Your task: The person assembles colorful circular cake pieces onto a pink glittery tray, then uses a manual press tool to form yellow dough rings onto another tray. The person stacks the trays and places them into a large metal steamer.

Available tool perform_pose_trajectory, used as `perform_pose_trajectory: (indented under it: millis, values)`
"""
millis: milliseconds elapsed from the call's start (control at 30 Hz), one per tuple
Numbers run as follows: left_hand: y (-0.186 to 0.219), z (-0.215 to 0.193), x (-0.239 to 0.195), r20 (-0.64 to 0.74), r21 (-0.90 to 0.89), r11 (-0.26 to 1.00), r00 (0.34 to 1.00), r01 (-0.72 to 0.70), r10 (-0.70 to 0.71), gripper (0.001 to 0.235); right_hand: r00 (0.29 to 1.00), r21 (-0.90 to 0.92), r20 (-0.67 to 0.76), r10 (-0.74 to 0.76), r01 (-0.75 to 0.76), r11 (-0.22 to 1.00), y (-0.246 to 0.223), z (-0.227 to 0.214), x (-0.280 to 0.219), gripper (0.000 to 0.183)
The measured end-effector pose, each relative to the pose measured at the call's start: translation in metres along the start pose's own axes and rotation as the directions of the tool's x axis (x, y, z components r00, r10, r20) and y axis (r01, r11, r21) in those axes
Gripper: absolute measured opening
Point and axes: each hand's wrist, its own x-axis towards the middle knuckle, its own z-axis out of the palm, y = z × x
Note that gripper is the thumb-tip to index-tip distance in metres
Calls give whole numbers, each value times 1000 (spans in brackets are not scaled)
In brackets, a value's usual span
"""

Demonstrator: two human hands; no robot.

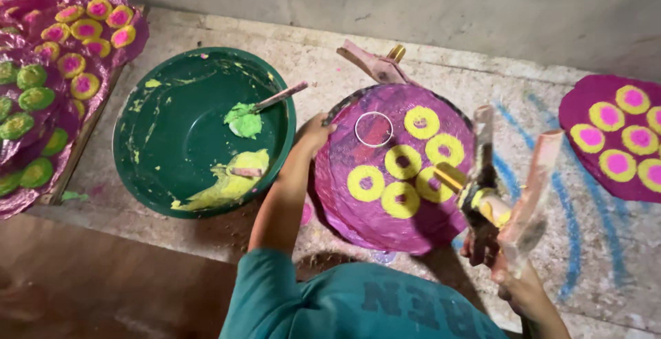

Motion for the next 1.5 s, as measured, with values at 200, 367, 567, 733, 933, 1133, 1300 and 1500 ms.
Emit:
perform_pose_trajectory:
  millis: [200, 367, 567, 733, 933, 1133, 1300, 1500]
  values:
    - [-73, 26, -144, -158, -186, 981, 987, -62, 32, 57, 996, 136, -55, -72, 79, 988, -8, 24, 16, 92]
    - [-32, 29, -277, -328, 199, 978, 936, -67, 131, 104, 994, 177, -80, -70, 83, 981, -10, 36, 14, 91]
    - [55, 17, -269, -23, 474, 751, 847, -459, 532, 127, 997, 206, -69, -32, 45, 977, -8, 48, 12, 89]
    - [73, 25, -230, 80, 640, 685, 917, -347, 390, 133, 997, 179, -46, -66, 74, 981, -6, 50, 5, 89]
    - [65, -1, -211, -155, 582, 742, 850, -332, 503, 123, 985, 142, -114, -132, 147, 979, -6, 56, -8, 84]
    - [32, 6, -177, -180, 477, 756, 792, -449, 584, 122, 974, 131, -152, -168, 188, 973, -9, 65, -4, 83]
    - [-12, 10, -152, -278, -178, 918, 913, -354, 298, 71, 989, 133, -99, -106, 118, 984, -7, 65, -3, 85]
    - [-30, 37, -231, -228, -627, 761, 973, -164, 22, 69, 997, 183, -70, 30, -16, 983, -1, 59, 8, 96]
